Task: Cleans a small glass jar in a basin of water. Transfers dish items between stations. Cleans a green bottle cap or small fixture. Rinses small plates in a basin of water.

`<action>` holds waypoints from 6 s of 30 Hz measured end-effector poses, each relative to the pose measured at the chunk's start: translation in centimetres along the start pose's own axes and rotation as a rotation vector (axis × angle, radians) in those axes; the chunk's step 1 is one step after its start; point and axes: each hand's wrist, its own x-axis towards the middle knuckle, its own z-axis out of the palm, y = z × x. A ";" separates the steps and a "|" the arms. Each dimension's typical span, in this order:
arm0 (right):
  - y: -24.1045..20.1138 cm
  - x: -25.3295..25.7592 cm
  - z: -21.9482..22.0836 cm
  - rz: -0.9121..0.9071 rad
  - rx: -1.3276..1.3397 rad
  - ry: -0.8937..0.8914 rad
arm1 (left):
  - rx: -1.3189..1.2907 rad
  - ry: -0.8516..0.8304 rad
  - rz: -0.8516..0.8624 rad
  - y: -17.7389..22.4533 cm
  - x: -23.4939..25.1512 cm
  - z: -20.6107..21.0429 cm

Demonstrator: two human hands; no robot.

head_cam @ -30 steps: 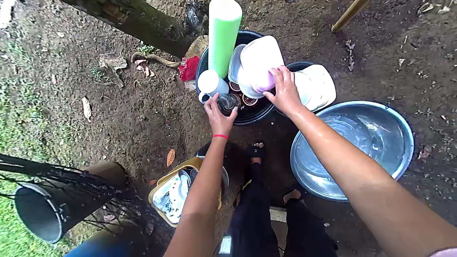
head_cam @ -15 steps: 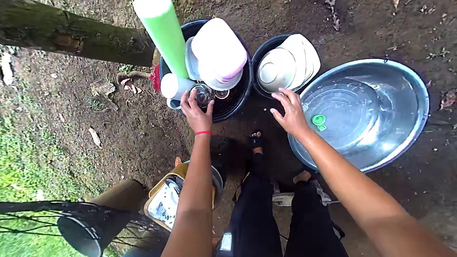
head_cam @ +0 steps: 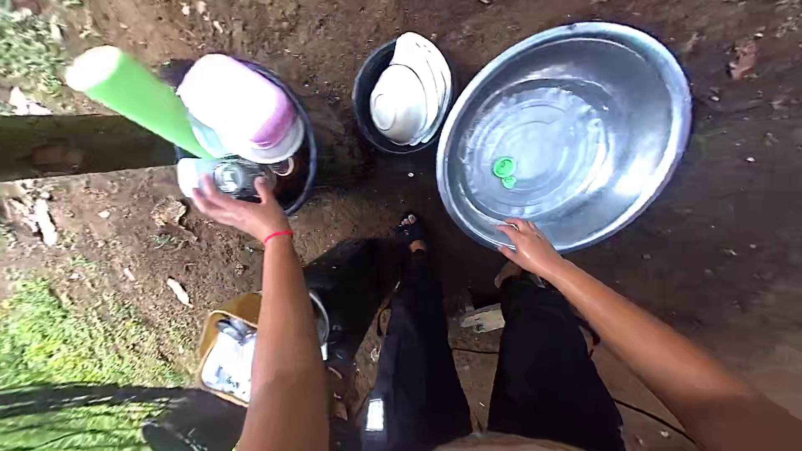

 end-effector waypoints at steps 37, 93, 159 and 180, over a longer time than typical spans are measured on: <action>31.2 24.1 2.3 0.075 0.993 0.154 | -0.693 -0.532 -0.169 16.6 -37.0 47.4; 26.8 16.3 -1.2 -0.318 1.245 -0.057 | -0.976 -0.796 0.172 20.1 -42.1 38.2; 20.8 6.5 -2.4 -0.976 0.766 0.842 | -1.207 -0.668 0.693 22.4 -39.6 25.4; 21.0 8.1 -1.4 -1.034 0.470 1.100 | -1.110 -0.700 0.615 22.3 -39.5 25.3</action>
